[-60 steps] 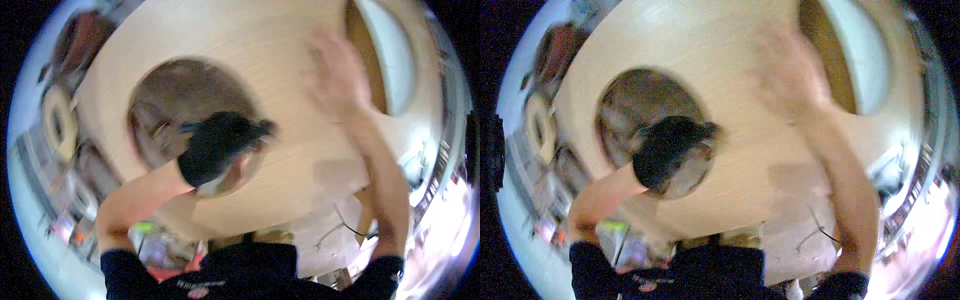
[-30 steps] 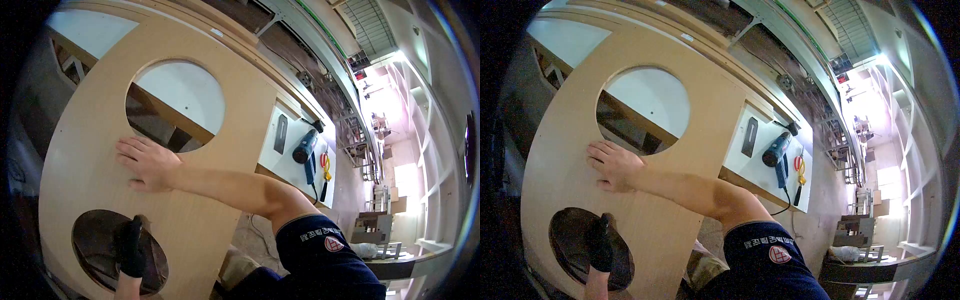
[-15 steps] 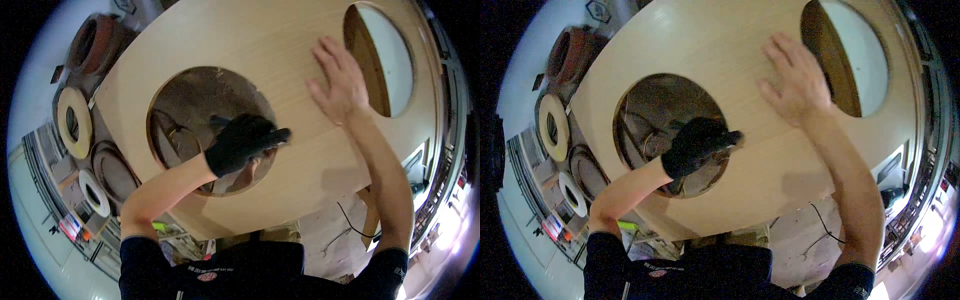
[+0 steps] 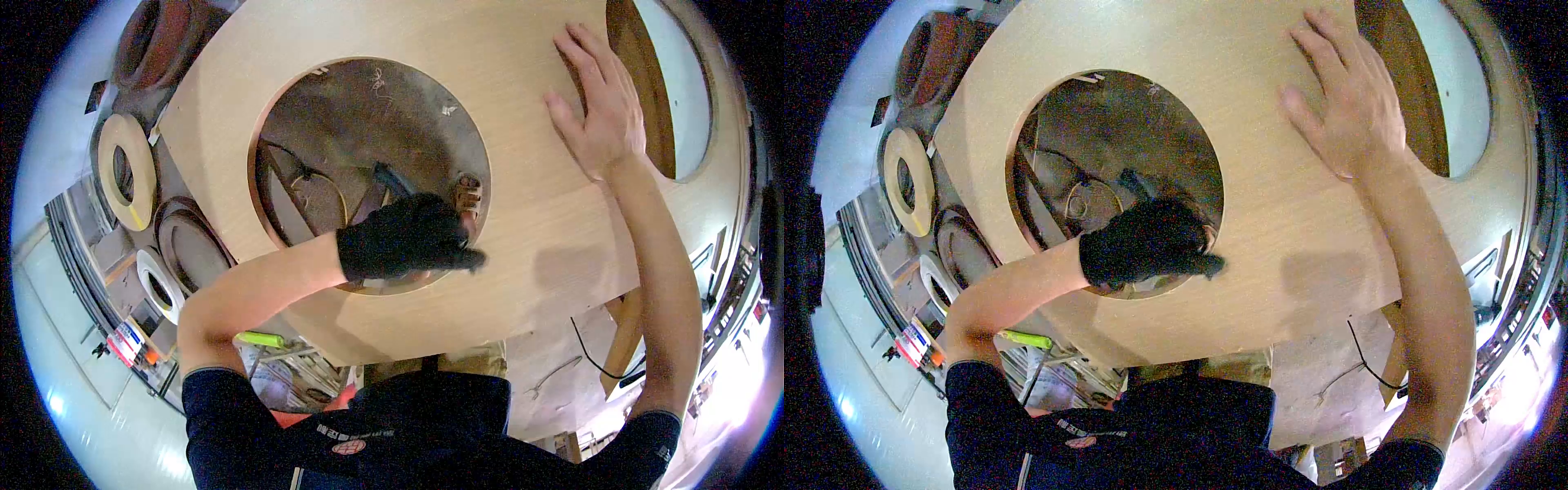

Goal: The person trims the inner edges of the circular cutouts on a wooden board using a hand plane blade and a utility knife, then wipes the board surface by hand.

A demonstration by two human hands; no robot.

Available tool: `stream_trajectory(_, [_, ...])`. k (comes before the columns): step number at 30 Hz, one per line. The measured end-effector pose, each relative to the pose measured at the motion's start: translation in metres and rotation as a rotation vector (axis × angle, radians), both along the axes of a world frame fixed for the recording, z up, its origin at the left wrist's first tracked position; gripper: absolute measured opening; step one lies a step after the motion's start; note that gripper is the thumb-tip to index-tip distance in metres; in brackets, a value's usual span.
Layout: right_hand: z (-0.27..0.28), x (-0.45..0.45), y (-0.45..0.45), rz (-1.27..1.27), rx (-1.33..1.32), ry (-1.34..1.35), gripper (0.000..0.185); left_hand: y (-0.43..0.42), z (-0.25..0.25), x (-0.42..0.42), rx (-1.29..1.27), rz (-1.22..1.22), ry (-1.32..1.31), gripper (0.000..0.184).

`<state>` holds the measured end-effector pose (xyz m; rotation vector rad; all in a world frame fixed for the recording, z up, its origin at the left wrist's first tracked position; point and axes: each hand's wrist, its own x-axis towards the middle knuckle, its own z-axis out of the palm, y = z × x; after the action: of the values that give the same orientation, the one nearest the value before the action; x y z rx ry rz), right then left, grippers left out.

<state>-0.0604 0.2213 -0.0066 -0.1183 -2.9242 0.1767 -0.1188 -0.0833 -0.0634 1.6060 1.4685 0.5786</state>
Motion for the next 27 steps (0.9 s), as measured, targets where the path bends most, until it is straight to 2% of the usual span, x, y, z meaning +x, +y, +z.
stream_trajectory(2, [0.003, 0.0, -0.001, 0.004, -0.01, 0.002, 0.058, -0.027, 0.012, 0.004, -0.126, -0.078, 0.038, 0.054])
stream_trajectory(4, [0.003, 0.001, -0.006, -0.004, 0.017, 0.006, 0.057, -0.066, 0.02, -0.003, -0.126, -0.137, 0.03, 0.059])
stream_trajectory(7, [0.002, -0.001, -0.005, 0.006, -0.024, 0.005, 0.057, -0.085, 0.032, -0.02, 0.011, -0.103, -0.019, 0.054])
stream_trajectory(9, [0.0, 0.0, -0.003, -0.004, -0.005, -0.004, 0.058, -0.076, 0.062, -0.032, -0.202, -0.15, 0.094, 0.046])
stream_trajectory(10, [-0.001, 0.0, -0.002, -0.004, 0.002, -0.008, 0.058, -0.082, 0.065, -0.031, -0.225, -0.027, 0.193, 0.026])
stream_trajectory(12, [-0.001, -0.002, -0.002, -0.004, 0.001, -0.021, 0.058, -0.094, 0.082, -0.026, -0.206, 0.382, 0.311, 0.019])
stream_trajectory(13, [0.0, -0.002, -0.003, -0.002, -0.001, -0.029, 0.059, -0.101, 0.093, -0.021, -0.198, 0.589, 0.369, 0.022])
stream_trajectory(14, [0.0, -0.003, -0.004, -0.005, 0.002, -0.03, 0.059, -0.111, 0.102, -0.018, -0.24, 0.694, 0.322, 0.035])
stream_trajectory(17, [0.003, -0.002, -0.005, -0.013, 0.006, -0.047, 0.061, -0.149, 0.096, 0.02, -0.209, 0.961, 0.448, 0.04])
stream_trajectory(18, [0.003, -0.002, -0.005, -0.015, 0.007, -0.052, 0.061, -0.156, 0.097, 0.036, -0.165, 1.006, 0.439, 0.041])
stream_trajectory(21, [0.002, -0.004, -0.004, -0.002, 0.015, -0.083, 0.062, -0.148, 0.104, 0.081, -0.526, 1.156, 0.484, 0.042])
stream_trajectory(23, [0.003, -0.005, -0.004, 0.015, -0.008, -0.08, 0.062, -0.142, 0.092, 0.11, -0.56, 1.265, 0.556, 0.046])
stream_trajectory(25, [0.004, -0.005, -0.005, 0.017, -0.005, -0.104, 0.062, -0.122, 0.088, 0.126, -0.702, 1.296, 0.675, 0.048])
stream_trajectory(27, [0.007, -0.006, -0.006, 0.045, -0.034, -0.097, 0.062, -0.113, 0.084, 0.137, -0.733, 1.368, 0.658, 0.048])
